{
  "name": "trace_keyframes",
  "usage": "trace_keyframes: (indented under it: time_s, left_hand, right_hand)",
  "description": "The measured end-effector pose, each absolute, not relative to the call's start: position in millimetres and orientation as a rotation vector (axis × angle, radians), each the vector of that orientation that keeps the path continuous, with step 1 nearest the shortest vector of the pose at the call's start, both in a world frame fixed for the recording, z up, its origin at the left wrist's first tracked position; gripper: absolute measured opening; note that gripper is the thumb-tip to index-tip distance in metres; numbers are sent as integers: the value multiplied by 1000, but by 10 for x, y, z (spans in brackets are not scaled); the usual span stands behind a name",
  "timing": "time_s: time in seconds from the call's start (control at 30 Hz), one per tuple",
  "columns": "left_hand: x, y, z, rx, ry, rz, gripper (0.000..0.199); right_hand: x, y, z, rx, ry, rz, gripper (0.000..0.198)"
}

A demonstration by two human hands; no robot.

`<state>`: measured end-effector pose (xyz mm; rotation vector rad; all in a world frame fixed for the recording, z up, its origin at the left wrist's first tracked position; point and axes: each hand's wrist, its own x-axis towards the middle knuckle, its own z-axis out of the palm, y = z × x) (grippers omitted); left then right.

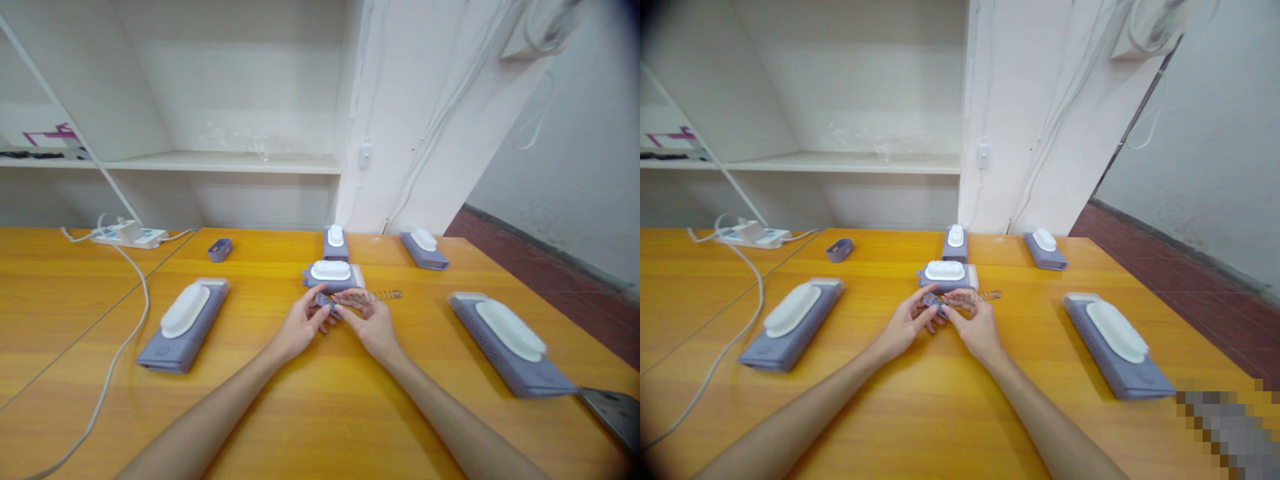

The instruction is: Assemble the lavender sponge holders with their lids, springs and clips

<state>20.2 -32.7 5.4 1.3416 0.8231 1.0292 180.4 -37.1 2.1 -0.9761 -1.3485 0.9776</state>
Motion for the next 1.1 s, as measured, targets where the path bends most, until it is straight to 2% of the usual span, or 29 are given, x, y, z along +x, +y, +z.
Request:
trace_keyframes:
  time_s: [0.3, 0.5, 0.67, 0.87, 1.1]
  left_hand:
    - [201, -328, 58, 1350, 830, 1022, 64]
    - [209, -344, 66, 1357, 884, 1023, 56]
    - [214, -346, 61, 1364, 906, 1072, 51]
    - [198, -348, 97, 1343, 840, 1035, 41]
    - [180, -360, 126, 1359, 784, 991, 49]
  right_hand:
    - [1812, -384, 27, -961, -1369, 978, 26]
    - [1802, -435, 49, -1003, -1540, 794, 22]
    - [1794, -453, 67, -1022, -1721, 563, 27]
    - [1788, -465, 70, -996, -1764, 508, 27]
    - [1788, -493, 78, -1042, -1748, 481, 25]
